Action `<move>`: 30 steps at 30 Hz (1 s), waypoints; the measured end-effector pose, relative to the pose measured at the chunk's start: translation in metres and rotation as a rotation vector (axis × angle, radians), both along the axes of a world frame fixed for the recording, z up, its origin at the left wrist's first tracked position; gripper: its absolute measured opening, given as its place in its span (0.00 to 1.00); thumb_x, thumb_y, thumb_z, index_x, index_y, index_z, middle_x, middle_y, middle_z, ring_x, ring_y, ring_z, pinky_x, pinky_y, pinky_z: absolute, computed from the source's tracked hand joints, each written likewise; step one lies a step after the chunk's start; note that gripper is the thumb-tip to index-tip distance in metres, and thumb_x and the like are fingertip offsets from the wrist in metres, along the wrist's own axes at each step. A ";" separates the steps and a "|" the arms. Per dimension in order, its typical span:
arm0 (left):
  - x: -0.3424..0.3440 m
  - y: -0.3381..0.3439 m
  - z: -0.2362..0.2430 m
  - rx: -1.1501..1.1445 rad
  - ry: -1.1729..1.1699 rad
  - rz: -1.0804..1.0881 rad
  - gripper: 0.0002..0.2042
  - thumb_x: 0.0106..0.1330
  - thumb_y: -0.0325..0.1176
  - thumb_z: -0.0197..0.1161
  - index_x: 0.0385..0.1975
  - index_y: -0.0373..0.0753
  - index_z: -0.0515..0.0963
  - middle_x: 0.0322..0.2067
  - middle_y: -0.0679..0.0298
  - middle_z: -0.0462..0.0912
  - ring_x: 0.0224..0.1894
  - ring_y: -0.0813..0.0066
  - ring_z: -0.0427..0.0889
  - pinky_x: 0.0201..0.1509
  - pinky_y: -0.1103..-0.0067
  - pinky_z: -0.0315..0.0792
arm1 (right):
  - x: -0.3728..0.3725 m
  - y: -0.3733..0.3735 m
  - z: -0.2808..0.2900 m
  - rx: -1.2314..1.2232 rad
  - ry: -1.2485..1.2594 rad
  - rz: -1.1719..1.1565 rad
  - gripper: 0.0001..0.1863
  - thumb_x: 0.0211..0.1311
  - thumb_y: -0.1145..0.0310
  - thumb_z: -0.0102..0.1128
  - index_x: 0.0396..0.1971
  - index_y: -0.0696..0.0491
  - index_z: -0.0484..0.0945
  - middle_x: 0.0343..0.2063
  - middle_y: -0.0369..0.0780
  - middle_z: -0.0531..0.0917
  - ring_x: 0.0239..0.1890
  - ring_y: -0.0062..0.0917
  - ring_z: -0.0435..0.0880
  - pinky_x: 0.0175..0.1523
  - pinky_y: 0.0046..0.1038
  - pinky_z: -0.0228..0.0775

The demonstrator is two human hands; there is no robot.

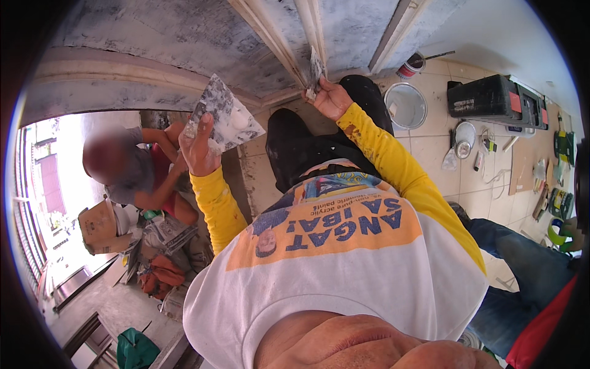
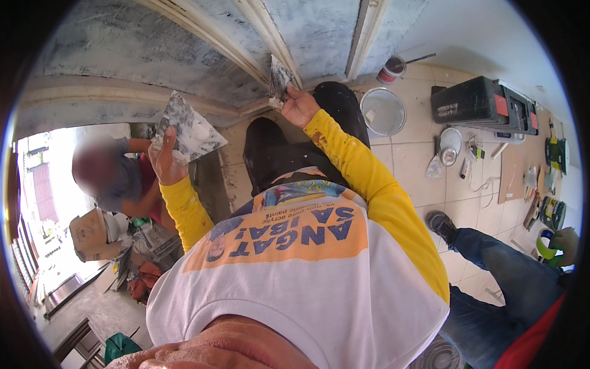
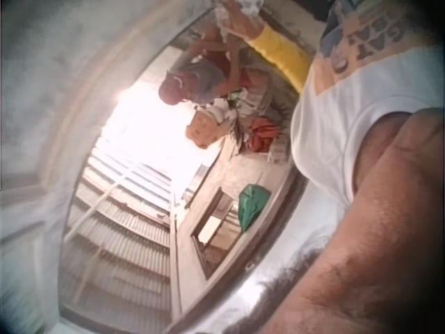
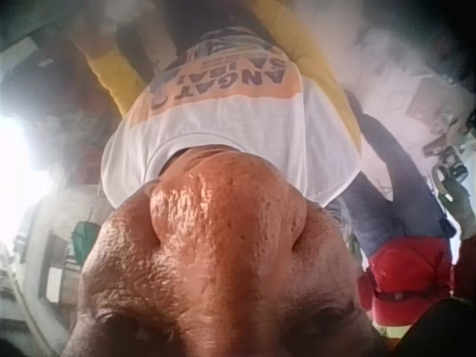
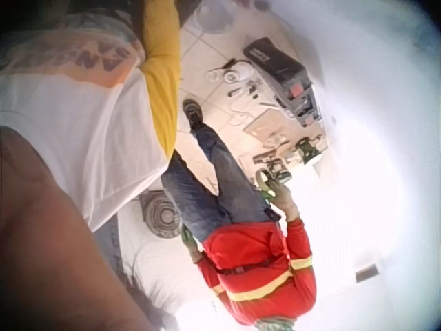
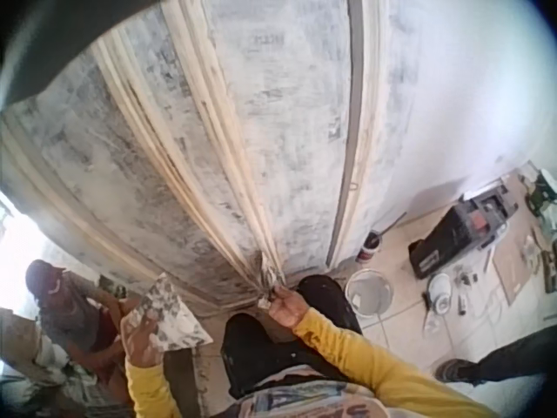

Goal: The person applies plaster to a wooden door using a trowel and a hawk. They repeatedly scoop plaster from the hawk and spread it onto the door surface, smoothing it with the trowel.

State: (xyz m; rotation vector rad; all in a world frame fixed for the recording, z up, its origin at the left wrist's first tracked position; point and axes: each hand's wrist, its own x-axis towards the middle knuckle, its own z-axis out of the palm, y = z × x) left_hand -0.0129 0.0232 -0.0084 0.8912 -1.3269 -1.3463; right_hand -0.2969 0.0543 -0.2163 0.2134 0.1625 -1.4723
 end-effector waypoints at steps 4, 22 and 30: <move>-0.003 -0.002 0.005 0.110 0.103 -0.030 0.16 0.59 0.20 0.60 0.48 0.31 0.79 0.38 0.55 0.84 0.40 0.66 0.83 0.48 0.74 0.75 | 0.000 -0.005 -0.001 0.005 -0.042 -0.004 0.15 0.77 0.65 0.36 0.52 0.58 0.67 0.47 0.47 0.79 0.48 0.40 0.79 0.55 0.49 0.73; 0.011 -0.012 -0.009 -0.676 -0.417 -0.069 0.14 0.62 0.21 0.60 0.48 0.32 0.79 0.39 0.50 0.84 0.41 0.60 0.84 0.48 0.72 0.75 | -0.015 0.039 -0.018 0.172 0.154 0.414 0.14 0.74 0.63 0.46 0.49 0.56 0.71 0.42 0.43 0.81 0.43 0.33 0.82 0.47 0.38 0.78; 0.019 -0.016 -0.017 -0.721 -0.470 -0.060 0.16 0.59 0.20 0.60 0.49 0.34 0.79 0.44 0.50 0.83 0.43 0.59 0.84 0.50 0.72 0.75 | -0.066 0.072 -0.003 0.292 0.971 0.203 0.09 0.69 0.65 0.55 0.40 0.56 0.77 0.36 0.36 0.82 0.40 0.23 0.81 0.46 0.29 0.72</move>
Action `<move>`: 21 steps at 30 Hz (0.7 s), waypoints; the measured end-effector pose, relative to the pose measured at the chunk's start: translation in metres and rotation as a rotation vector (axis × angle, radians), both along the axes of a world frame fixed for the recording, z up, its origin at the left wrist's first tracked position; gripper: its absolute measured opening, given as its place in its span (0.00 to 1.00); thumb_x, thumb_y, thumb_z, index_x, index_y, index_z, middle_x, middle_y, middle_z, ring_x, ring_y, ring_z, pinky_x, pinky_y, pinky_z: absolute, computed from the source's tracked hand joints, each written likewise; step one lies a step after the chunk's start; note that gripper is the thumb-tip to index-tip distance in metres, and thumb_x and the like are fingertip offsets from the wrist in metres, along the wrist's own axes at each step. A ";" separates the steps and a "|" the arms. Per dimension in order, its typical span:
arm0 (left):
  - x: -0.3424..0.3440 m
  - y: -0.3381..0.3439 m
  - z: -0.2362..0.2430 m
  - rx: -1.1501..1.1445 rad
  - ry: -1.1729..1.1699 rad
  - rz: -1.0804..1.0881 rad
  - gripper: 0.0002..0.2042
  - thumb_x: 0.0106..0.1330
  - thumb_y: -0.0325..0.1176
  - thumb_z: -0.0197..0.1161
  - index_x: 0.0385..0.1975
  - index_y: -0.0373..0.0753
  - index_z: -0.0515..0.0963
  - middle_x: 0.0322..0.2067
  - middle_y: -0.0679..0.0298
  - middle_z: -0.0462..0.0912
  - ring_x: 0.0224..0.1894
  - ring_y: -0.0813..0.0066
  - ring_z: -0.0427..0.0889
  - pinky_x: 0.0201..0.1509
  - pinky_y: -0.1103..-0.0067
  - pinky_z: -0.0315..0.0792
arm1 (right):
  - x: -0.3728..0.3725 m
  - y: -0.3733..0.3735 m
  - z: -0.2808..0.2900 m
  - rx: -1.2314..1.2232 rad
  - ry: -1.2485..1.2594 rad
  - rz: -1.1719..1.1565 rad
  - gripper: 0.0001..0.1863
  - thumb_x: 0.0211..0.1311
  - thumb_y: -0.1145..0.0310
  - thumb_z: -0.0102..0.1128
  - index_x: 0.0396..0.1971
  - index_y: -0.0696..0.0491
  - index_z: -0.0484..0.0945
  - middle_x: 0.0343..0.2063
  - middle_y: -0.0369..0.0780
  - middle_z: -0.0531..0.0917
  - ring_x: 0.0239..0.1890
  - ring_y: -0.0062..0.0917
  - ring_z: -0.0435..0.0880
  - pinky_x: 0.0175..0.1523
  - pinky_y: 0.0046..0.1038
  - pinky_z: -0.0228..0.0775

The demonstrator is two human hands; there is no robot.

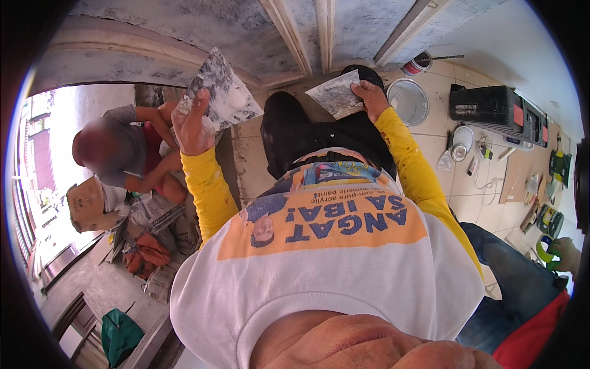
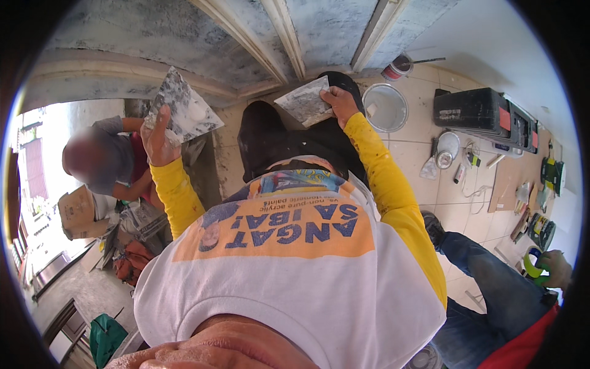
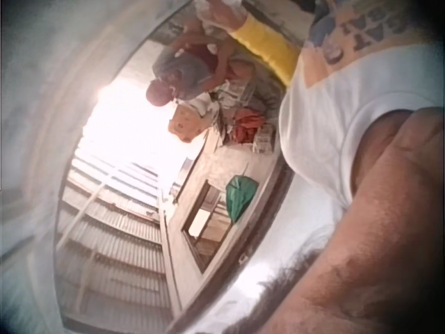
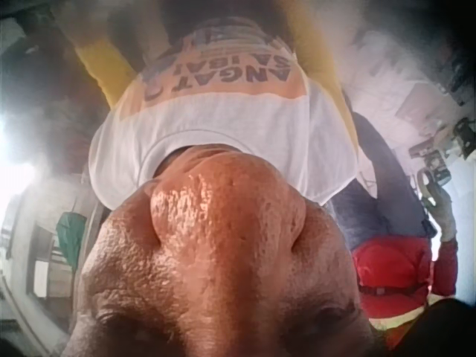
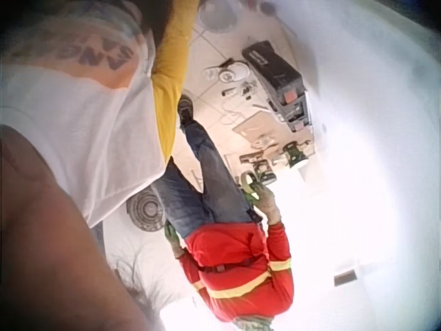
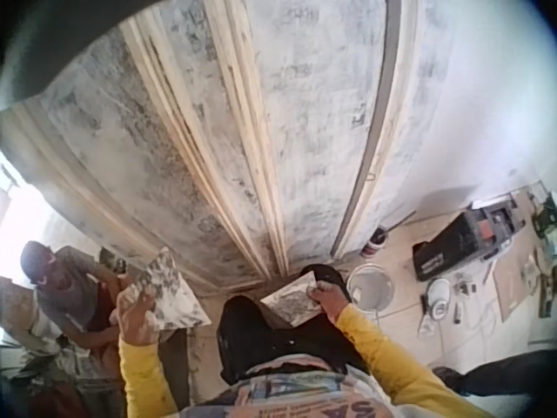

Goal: The person applies plaster to a wooden door using a trowel and a hawk. They repeatedly scoop plaster from the hawk and spread it onto the door surface, smoothing it with the trowel.

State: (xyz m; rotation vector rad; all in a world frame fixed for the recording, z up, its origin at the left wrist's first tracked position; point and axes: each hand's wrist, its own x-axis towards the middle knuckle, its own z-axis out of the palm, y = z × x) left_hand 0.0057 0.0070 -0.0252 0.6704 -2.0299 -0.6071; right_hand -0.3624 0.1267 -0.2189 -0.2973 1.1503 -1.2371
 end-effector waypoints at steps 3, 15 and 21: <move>0.001 0.003 -0.006 0.121 0.099 0.068 0.10 0.63 0.25 0.61 0.43 0.33 0.82 0.42 0.55 0.84 0.44 0.68 0.83 0.52 0.75 0.73 | 0.014 -0.010 -0.009 -0.047 0.158 -0.079 0.10 0.66 0.64 0.57 0.31 0.56 0.79 0.27 0.38 0.81 0.32 0.27 0.80 0.38 0.31 0.67; 0.009 0.001 -0.008 0.138 -0.009 0.031 0.23 0.55 0.21 0.59 0.54 0.34 0.77 0.45 0.51 0.83 0.46 0.57 0.83 0.52 0.71 0.73 | 0.039 -0.069 0.022 -0.182 1.603 0.242 0.13 0.64 0.60 0.51 0.32 0.55 0.76 0.26 0.51 0.83 0.31 0.49 0.82 0.38 0.47 0.75; 0.010 0.003 -0.011 -0.046 -0.099 0.148 0.15 0.60 0.25 0.62 0.48 0.34 0.79 0.42 0.61 0.84 0.44 0.70 0.83 0.50 0.76 0.72 | 0.026 -0.072 0.018 -0.227 1.771 0.404 0.13 0.64 0.63 0.50 0.41 0.50 0.82 0.41 0.44 0.83 0.48 0.37 0.80 0.48 0.38 0.75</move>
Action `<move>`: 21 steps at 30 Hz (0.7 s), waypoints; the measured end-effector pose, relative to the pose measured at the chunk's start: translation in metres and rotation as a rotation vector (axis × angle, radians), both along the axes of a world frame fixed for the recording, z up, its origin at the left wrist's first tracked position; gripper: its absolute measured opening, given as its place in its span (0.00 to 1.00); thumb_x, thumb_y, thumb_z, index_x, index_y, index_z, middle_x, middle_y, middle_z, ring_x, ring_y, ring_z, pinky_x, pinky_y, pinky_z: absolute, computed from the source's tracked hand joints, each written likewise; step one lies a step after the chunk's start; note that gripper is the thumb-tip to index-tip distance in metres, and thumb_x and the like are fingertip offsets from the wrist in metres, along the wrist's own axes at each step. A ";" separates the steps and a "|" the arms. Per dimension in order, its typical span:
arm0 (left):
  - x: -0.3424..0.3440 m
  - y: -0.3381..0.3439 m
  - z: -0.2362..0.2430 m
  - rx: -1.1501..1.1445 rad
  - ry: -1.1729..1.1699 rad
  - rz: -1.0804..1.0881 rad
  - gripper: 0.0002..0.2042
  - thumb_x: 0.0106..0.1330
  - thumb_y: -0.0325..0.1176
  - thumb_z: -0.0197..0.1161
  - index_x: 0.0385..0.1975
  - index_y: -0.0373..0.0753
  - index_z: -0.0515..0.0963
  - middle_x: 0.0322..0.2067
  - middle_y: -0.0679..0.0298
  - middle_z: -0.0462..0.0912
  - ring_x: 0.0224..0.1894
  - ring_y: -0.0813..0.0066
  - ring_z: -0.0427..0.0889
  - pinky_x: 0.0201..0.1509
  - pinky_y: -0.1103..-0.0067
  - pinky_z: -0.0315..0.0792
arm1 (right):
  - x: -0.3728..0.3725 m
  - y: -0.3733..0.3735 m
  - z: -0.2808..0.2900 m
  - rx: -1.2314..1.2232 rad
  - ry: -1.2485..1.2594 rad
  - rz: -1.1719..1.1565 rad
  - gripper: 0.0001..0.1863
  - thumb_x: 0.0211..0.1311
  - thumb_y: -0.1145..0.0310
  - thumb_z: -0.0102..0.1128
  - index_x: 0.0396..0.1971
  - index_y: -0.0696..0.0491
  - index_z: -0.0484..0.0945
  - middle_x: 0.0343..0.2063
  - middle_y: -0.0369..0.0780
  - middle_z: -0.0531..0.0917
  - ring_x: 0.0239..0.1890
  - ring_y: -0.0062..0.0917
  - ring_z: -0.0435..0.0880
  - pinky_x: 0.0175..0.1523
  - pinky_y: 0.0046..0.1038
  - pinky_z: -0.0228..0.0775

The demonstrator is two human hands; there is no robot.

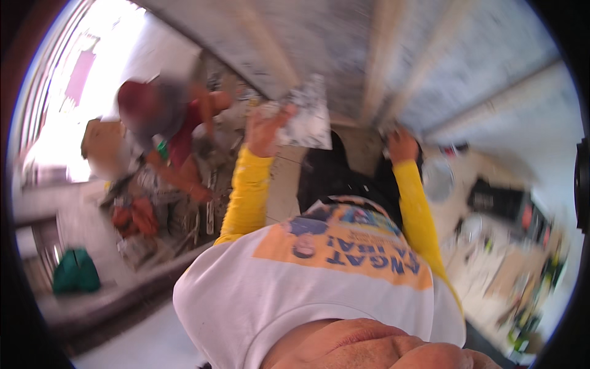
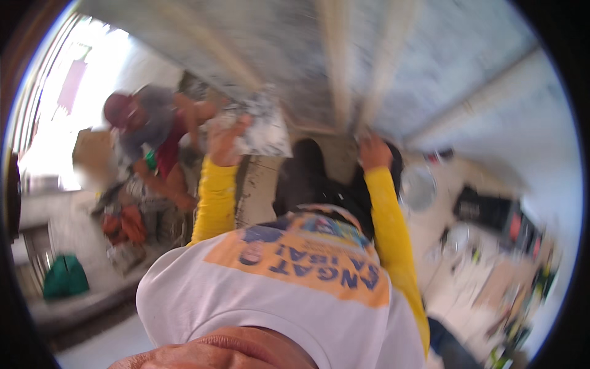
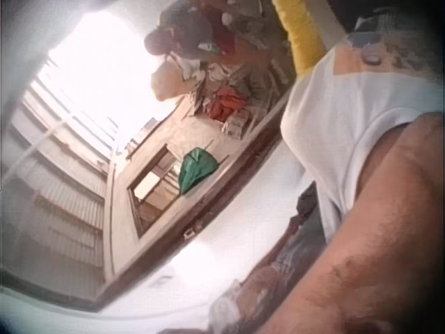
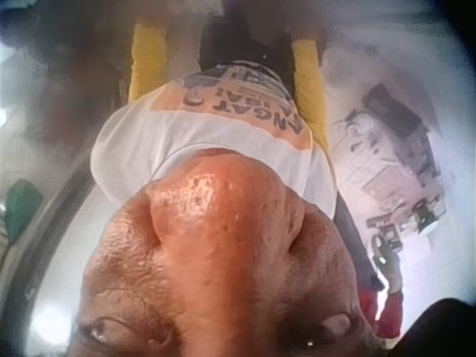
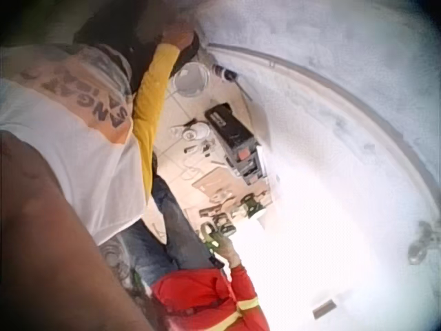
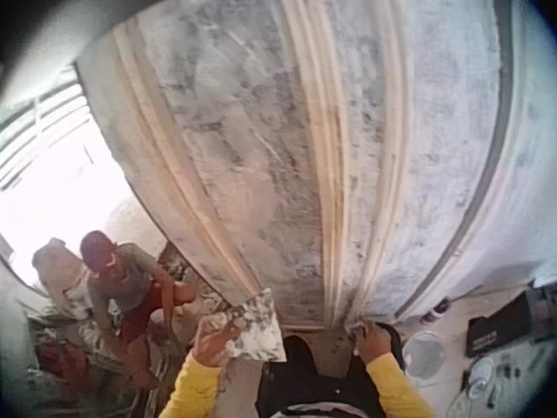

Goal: The person applies plaster to a wooden door using a trowel and a hawk. They repeatedly scoop plaster from the hawk and spread it onto the door surface, smoothing it with the trowel.

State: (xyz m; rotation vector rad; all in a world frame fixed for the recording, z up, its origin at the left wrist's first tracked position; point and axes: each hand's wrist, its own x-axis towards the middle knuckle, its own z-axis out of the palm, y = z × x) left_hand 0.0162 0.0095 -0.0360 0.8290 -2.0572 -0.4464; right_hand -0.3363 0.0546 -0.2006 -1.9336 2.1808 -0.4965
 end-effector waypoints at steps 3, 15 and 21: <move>0.001 -0.006 0.026 0.447 0.863 -0.055 0.10 0.65 0.26 0.62 0.45 0.36 0.79 0.41 0.62 0.83 0.43 0.70 0.82 0.47 0.75 0.74 | 0.002 0.019 0.015 -0.283 -0.433 -0.039 0.13 0.65 0.61 0.54 0.33 0.56 0.78 0.29 0.54 0.80 0.35 0.53 0.79 0.36 0.44 0.70; 0.104 -0.029 0.196 0.027 0.869 -0.309 0.33 0.67 0.40 0.55 0.70 0.38 0.54 0.70 0.50 0.54 0.61 0.48 0.70 0.55 0.57 0.77 | -0.026 0.035 0.045 -0.281 -0.671 0.013 0.12 0.67 0.63 0.58 0.32 0.58 0.76 0.23 0.42 0.73 0.26 0.26 0.69 0.35 0.28 0.66; 0.042 -0.059 0.146 0.492 0.986 -0.808 0.28 0.68 0.44 0.53 0.65 0.37 0.63 0.63 0.39 0.62 0.54 0.49 0.75 0.48 0.54 0.79 | -0.044 0.002 0.115 -0.402 -0.633 0.216 0.10 0.66 0.65 0.59 0.34 0.58 0.78 0.25 0.43 0.78 0.27 0.31 0.75 0.36 0.28 0.69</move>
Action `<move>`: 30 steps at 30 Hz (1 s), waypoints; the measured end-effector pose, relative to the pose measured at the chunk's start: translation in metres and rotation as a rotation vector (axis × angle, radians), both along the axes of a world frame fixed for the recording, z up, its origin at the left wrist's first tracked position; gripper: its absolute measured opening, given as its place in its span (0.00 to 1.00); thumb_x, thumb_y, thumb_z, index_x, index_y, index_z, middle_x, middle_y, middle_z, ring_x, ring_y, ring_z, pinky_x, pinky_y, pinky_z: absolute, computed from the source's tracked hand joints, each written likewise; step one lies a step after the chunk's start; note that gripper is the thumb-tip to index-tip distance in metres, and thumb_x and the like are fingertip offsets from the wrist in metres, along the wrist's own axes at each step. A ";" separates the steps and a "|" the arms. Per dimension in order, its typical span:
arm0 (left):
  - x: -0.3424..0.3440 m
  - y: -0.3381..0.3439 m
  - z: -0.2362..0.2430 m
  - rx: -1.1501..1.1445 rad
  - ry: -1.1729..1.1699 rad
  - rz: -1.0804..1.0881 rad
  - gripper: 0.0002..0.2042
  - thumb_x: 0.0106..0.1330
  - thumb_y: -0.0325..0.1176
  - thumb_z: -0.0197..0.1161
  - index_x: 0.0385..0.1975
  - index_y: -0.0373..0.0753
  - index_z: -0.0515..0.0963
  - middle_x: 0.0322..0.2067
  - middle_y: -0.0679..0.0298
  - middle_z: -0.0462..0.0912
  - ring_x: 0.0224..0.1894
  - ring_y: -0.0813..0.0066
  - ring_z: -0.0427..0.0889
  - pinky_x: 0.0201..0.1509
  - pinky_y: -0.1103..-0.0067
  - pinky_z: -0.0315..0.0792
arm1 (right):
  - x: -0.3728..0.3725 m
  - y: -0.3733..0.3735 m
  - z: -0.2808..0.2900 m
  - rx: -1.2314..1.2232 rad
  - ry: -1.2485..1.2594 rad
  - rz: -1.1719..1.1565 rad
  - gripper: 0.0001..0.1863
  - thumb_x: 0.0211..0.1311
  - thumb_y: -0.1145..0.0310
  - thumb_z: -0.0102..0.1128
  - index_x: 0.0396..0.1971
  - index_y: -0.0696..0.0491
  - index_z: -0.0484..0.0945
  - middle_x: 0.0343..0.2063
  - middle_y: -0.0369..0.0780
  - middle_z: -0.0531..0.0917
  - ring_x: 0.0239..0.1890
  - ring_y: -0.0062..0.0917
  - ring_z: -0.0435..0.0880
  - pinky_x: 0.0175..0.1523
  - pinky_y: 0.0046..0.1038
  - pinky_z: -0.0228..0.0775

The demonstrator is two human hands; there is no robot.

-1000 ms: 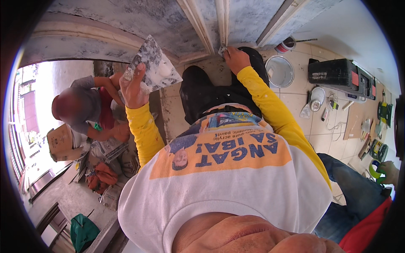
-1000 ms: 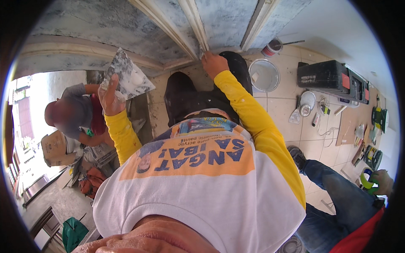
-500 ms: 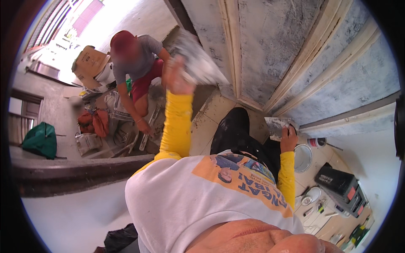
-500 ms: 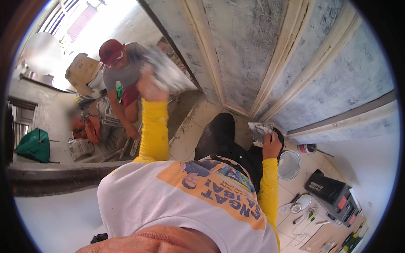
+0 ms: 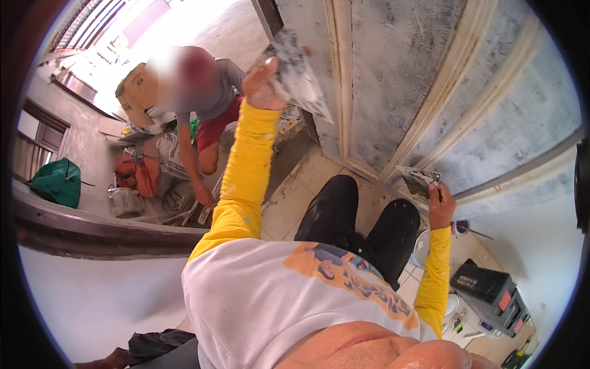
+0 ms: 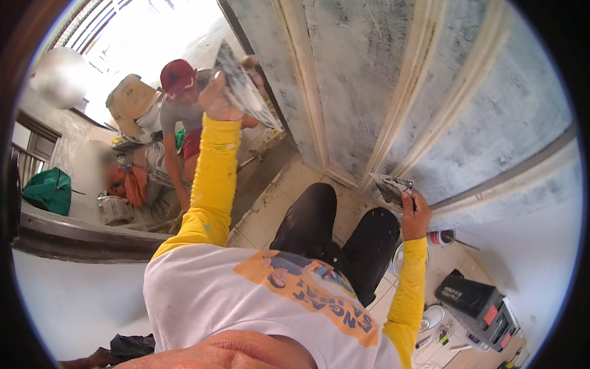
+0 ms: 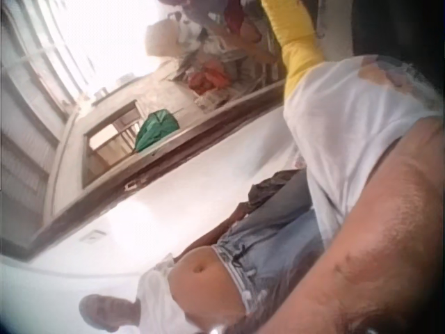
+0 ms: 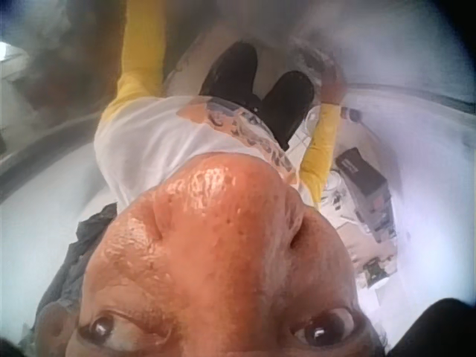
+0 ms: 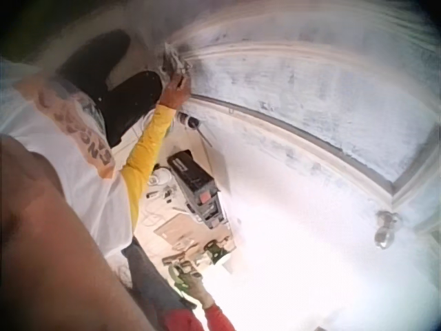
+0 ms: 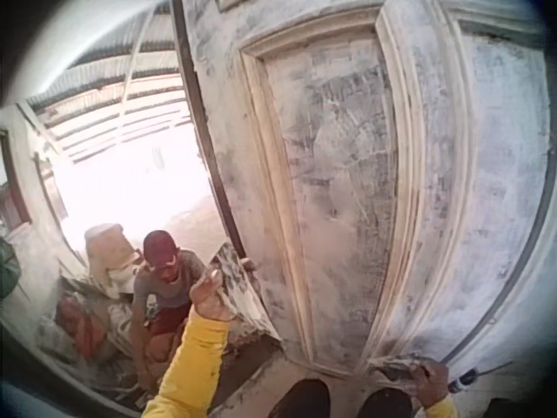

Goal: The person applies plaster to a wooden door using a trowel and a hawk. They repeatedly scoop plaster from the hawk and spread it onto the door surface, smoothing it with the trowel.

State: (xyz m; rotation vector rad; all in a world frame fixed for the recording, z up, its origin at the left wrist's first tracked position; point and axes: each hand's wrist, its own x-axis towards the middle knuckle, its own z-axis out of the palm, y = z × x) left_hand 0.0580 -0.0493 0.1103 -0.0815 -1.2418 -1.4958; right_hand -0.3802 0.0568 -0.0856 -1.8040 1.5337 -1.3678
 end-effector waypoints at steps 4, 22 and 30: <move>-0.033 -0.024 -0.061 -0.014 0.059 -0.227 0.20 0.71 0.48 0.50 0.54 0.43 0.75 0.49 0.53 0.79 0.42 0.61 0.81 0.40 0.65 0.78 | -0.017 -0.025 -0.004 -0.106 0.350 0.230 0.10 0.63 0.66 0.60 0.35 0.59 0.82 0.34 0.49 0.84 0.36 0.45 0.83 0.41 0.36 0.75; -0.077 0.054 -0.300 0.019 -0.331 0.466 0.26 0.58 0.37 0.70 0.56 0.31 0.74 0.55 0.55 0.78 0.60 0.65 0.75 0.67 0.70 0.66 | -0.020 -0.018 -0.071 0.614 -0.238 0.498 0.11 0.70 0.63 0.55 0.32 0.55 0.74 0.30 0.28 0.72 0.35 0.12 0.66 0.42 0.19 0.59; -0.110 0.057 -0.305 0.824 -0.142 -0.051 0.19 0.62 0.20 0.58 0.55 0.35 0.76 0.56 0.59 0.78 0.55 0.70 0.79 0.62 0.75 0.69 | 0.035 0.012 -0.037 0.748 -0.314 0.648 0.15 0.69 0.58 0.59 0.28 0.55 0.78 0.24 0.24 0.70 0.28 0.08 0.64 0.35 0.16 0.58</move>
